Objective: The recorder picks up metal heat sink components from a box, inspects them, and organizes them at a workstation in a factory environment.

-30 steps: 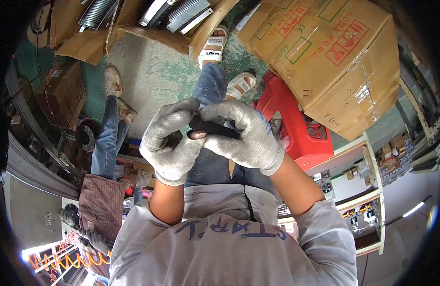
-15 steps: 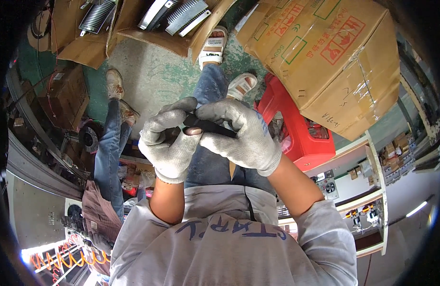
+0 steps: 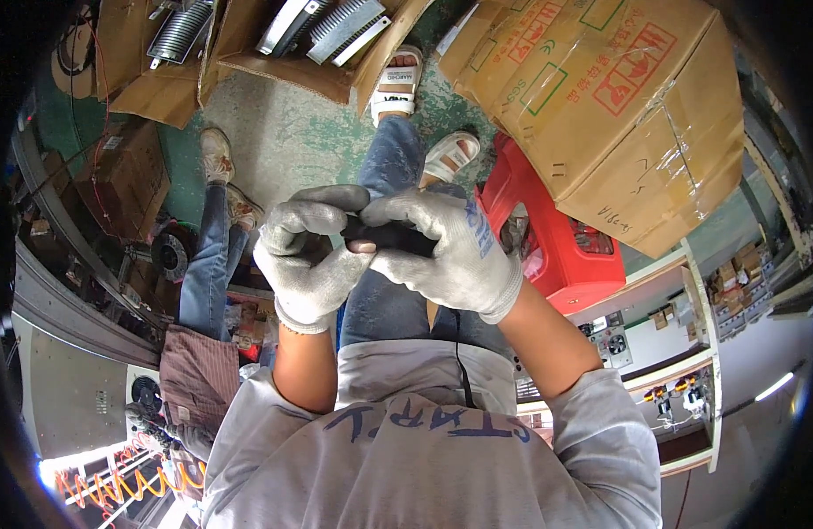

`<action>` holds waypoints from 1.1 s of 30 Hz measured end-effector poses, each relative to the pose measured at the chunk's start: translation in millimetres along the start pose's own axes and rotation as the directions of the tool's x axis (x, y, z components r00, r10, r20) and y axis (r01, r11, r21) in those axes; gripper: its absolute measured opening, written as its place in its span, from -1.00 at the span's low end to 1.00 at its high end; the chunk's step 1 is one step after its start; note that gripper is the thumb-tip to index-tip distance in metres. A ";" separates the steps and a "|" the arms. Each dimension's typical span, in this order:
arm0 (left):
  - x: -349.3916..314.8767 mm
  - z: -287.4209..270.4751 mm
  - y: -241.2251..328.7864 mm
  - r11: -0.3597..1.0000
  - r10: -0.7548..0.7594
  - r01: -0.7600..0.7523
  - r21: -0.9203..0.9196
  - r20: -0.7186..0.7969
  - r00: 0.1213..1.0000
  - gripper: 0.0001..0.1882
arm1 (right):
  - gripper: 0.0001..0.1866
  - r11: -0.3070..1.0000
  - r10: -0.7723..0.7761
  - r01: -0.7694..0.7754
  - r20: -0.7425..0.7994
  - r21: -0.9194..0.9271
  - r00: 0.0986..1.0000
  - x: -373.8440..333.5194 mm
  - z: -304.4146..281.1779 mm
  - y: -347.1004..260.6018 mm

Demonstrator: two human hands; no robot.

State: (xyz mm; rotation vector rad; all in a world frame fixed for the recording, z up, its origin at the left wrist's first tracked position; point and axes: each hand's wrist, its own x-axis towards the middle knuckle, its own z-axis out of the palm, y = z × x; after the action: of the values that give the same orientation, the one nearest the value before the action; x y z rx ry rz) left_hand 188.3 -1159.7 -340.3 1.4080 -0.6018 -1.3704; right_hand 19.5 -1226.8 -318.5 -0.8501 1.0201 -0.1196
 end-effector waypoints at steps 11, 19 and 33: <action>4.7 -15.9 -3.8 0.996 -0.017 0.014 0.084 0.041 0.999 -0.66 | -0.67 0.981 -0.069 0.071 0.018 -0.180 0.997 8.4 -3.1 -5.1; 6.3 -18.5 -8.6 0.985 -0.065 0.055 0.162 0.058 0.996 -0.70 | -0.66 0.996 0.055 -0.054 0.006 -0.077 0.998 8.8 1.8 -4.4; 81.9 -29.8 -70.0 0.983 -0.172 0.180 0.020 -0.207 0.963 -0.68 | -0.58 0.957 0.288 -0.289 -0.037 -0.006 0.957 7.9 -8.1 16.4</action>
State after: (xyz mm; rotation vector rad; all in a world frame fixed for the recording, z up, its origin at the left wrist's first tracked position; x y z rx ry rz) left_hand 213.5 -1198.8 -442.0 1.6425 -0.3764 -1.3349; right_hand 12.7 -1223.9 -337.0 -0.7024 1.1688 0.1202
